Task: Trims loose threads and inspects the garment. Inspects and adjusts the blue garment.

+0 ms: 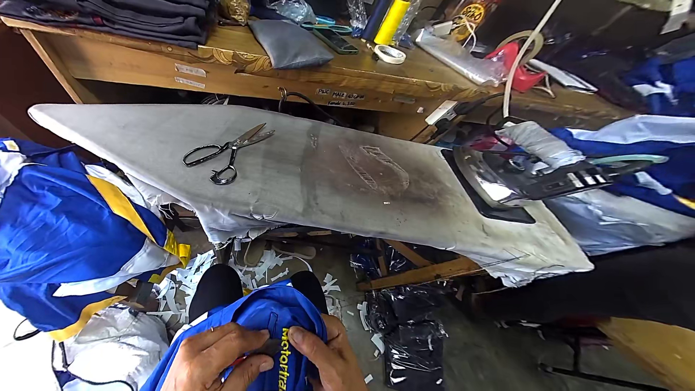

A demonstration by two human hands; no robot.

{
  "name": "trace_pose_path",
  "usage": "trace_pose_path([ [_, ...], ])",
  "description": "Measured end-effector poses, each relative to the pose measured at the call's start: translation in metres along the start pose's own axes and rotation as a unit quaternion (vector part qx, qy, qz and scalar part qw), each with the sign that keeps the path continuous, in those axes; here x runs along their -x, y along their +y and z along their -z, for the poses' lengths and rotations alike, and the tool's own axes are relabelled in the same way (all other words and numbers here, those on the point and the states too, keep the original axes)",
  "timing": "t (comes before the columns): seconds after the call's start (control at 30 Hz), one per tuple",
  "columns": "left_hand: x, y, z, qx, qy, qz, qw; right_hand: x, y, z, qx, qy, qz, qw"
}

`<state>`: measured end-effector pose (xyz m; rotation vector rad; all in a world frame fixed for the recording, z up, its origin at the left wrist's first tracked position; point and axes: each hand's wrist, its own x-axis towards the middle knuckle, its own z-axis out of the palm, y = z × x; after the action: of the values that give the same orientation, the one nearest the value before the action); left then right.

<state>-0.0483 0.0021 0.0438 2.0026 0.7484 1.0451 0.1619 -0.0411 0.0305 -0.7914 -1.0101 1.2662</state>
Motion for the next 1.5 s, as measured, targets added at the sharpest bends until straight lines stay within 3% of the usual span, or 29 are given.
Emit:
trace_pose_path([
  [0.3, 0.001, -0.007, 0.0, 0.006, 0.005, -0.031, 0.999, 0.0, -0.003, -0.005, -0.069, 0.006, -0.05, 0.996],
  [0.5, 0.0, -0.001, 0.002, 0.033, -0.007, 0.009, 0.999, 0.002, -0.001, -0.002, 0.069, -0.007, 0.033, 0.997],
  [0.7, 0.001, 0.003, 0.002, 0.044, -0.005, 0.045, 0.998, 0.002, 0.001, -0.001, 0.043, -0.009, 0.02, 0.999],
  [0.93, 0.002, 0.012, 0.001, 0.016, -0.001, 0.081, 0.997, 0.005, 0.005, -0.006, 0.1, 0.007, 0.052, 0.994],
  [1.17, 0.003, 0.006, -0.001, 0.138, -0.007, 0.106, 0.985, 0.006, 0.005, -0.006, 0.029, -0.007, 0.012, 0.999],
  [1.5, 0.005, 0.012, 0.001, -0.056, 0.023, 0.014, 0.998, 0.005, 0.002, -0.007, -0.017, 0.025, -0.013, 0.999],
])
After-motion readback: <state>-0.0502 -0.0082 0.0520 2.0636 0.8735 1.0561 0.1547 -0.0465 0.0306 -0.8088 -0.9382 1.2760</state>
